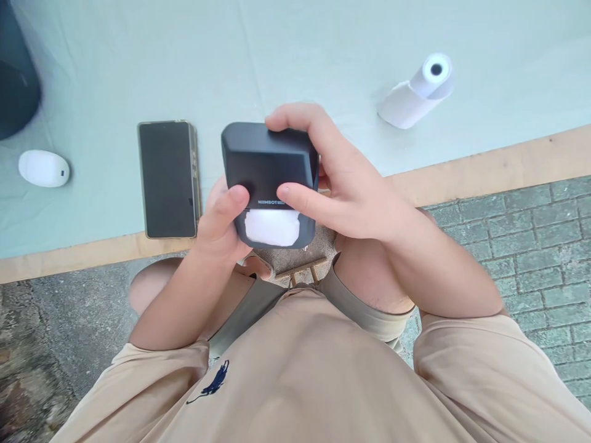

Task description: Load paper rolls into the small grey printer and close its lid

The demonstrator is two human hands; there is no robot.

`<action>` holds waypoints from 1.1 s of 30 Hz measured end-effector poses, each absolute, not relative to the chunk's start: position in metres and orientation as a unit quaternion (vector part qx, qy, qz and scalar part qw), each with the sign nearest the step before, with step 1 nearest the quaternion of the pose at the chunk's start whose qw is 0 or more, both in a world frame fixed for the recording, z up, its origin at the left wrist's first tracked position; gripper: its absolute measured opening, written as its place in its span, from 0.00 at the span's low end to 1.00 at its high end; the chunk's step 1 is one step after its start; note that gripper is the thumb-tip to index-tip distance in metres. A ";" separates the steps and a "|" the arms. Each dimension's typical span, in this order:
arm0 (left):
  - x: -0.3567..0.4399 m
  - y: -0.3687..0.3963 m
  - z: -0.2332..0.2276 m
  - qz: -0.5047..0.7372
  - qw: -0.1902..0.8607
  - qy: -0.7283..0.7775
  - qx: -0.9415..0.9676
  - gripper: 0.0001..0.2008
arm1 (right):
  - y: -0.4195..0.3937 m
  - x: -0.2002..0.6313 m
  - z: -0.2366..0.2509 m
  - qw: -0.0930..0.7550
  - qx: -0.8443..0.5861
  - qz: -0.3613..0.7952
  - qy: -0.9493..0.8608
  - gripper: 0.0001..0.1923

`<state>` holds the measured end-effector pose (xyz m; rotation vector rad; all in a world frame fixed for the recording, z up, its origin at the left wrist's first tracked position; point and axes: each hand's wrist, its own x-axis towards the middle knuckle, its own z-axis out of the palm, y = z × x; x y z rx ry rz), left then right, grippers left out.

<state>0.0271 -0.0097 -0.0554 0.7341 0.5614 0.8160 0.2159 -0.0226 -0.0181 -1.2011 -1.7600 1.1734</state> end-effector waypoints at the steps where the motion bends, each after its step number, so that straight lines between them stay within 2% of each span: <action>1: 0.027 -0.010 -0.055 0.382 0.816 0.264 0.343 0.20 | -0.022 0.216 -0.018 0.345 -0.465 0.448 -0.681 0.24; 7: 0.031 -0.008 -0.057 0.392 0.809 0.284 0.335 0.24 | -0.021 0.217 -0.021 0.362 -0.474 0.426 -0.680 0.25; 11: 0.035 -0.007 -0.060 0.405 0.811 0.315 0.281 0.27 | -0.021 0.220 -0.024 0.411 -0.487 0.341 -0.691 0.25; 18: 0.032 -0.006 -0.060 0.426 0.816 0.285 0.267 0.19 | -0.019 0.227 -0.025 0.369 -0.411 0.334 -0.764 0.37; 23: 0.030 -0.004 -0.059 0.438 0.815 0.281 0.256 0.16 | -0.020 0.229 -0.025 0.378 -0.408 0.363 -0.747 0.42; 26: 0.032 -0.003 -0.057 0.431 0.818 0.289 0.248 0.18 | -0.020 0.228 -0.026 0.394 -0.433 0.345 -0.733 0.37; 29: 0.034 -0.003 -0.055 0.427 0.818 0.282 0.263 0.20 | -0.020 0.222 -0.024 0.462 -0.477 0.226 -0.713 0.29; 33: 0.031 -0.004 -0.058 0.397 0.824 0.260 0.309 0.13 | -0.021 0.210 -0.016 0.553 -0.544 0.123 -0.619 0.10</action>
